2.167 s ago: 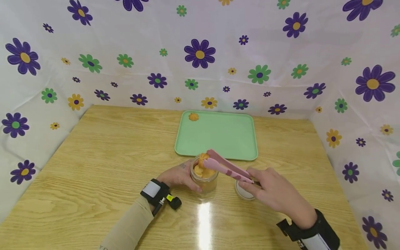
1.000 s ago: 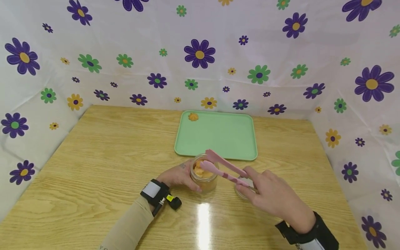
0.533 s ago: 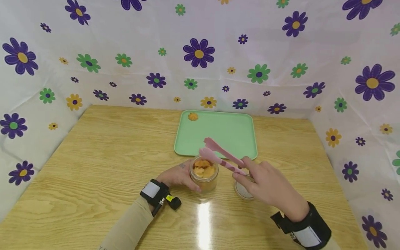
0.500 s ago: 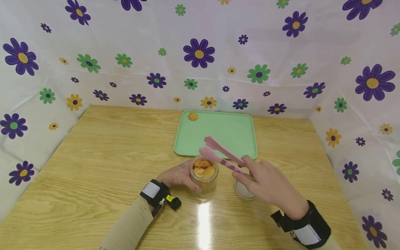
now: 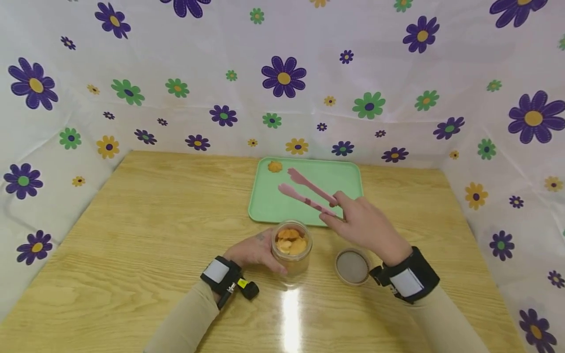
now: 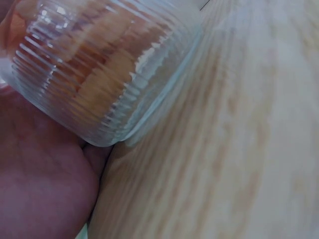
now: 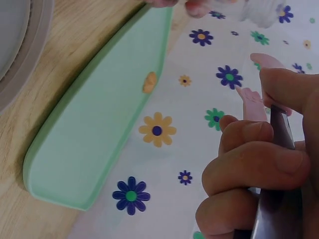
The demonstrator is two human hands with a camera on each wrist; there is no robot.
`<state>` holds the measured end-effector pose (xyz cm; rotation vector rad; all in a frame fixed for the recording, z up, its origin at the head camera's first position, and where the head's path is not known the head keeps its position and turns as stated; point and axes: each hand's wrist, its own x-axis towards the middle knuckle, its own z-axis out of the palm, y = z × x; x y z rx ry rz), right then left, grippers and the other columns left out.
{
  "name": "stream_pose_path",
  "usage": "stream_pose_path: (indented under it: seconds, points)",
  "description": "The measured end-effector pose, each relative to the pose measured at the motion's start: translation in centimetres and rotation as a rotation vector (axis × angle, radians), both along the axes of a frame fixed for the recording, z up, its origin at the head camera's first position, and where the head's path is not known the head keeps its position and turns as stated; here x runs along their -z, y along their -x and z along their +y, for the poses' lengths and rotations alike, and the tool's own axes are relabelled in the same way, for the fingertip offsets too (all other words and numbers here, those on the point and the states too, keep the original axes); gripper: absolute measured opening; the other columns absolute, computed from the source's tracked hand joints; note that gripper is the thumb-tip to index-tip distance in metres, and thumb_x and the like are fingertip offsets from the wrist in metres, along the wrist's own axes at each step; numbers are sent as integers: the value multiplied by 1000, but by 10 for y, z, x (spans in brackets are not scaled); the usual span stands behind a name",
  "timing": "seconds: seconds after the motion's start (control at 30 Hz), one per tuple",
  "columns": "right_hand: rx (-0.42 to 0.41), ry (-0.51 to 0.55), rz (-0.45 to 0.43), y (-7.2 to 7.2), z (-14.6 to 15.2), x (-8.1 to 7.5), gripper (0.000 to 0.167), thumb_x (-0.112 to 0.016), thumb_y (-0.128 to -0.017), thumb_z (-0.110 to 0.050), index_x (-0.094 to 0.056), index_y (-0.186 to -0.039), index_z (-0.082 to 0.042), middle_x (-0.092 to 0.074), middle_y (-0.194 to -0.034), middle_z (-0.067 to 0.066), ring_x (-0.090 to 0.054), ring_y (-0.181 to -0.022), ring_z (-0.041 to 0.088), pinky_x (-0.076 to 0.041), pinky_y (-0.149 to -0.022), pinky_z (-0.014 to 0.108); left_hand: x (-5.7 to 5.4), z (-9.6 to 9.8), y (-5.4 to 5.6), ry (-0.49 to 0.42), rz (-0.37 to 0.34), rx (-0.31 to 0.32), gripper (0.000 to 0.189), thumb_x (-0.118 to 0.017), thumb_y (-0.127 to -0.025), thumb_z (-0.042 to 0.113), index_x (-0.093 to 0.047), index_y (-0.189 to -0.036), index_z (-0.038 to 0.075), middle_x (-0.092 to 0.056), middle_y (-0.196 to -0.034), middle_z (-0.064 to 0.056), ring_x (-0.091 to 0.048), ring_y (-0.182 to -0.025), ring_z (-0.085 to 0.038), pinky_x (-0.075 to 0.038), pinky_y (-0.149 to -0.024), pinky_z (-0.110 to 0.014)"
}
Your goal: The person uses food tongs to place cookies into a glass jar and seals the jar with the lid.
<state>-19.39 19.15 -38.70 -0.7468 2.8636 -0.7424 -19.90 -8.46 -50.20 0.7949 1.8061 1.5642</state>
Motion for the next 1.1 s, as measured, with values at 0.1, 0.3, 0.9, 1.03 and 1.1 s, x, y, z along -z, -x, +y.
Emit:
stream_pose_path:
  seconds: [0.1, 0.3, 0.9, 1.03, 1.1]
  points:
    - [9, -17, -31, 12, -4, 6, 30, -63, -102, -36, -57, -106, -7, -40, -58, -5, -38, -46, 10, -28, -44, 25, 1, -1, -1, -6, -7, -3, 94, -89, -67, -5, -47, -149, 14, -52, -148, -2, -44, -138, -12, -28, -122, -33]
    - [35, -70, -25, 36, -8, 21, 32, -62, -102, -35, -58, -107, -3, -42, -61, -1, -39, -49, 13, -28, -46, 27, 2, 2, -1, -19, -15, -2, 94, -89, -67, -6, -47, -148, 15, -53, -147, -1, -45, -138, -11, -29, -121, -33]
    - [95, -230, -92, 92, -46, 60, 51, -58, -101, -46, -59, -119, 2, -64, -87, 16, -58, -68, 24, -42, -52, 32, 2, -1, -1, -11, -10, 1, 95, -89, -67, -6, -45, -150, 11, -52, -148, -1, -44, -139, -11, -27, -122, -32]
    - [137, -235, -109, 98, -54, 65, 50, -57, -102, -46, -59, -118, 1, -65, -92, 17, -59, -72, 26, -44, -53, 33, 1, -1, -1, -5, -7, 0, 96, -89, -67, -5, -45, -151, 12, -52, -148, 0, -44, -139, -11, -28, -121, -32]
    - [148, -226, -112, 102, -58, 67, 49, -57, -102, -45, -59, -118, 1, -64, -92, 17, -58, -73, 26, -44, -53, 33, 0, -1, -1, -7, -11, -2, 97, -90, -67, -6, -45, -151, 12, -53, -147, 0, -45, -138, -11, -28, -121, -32]
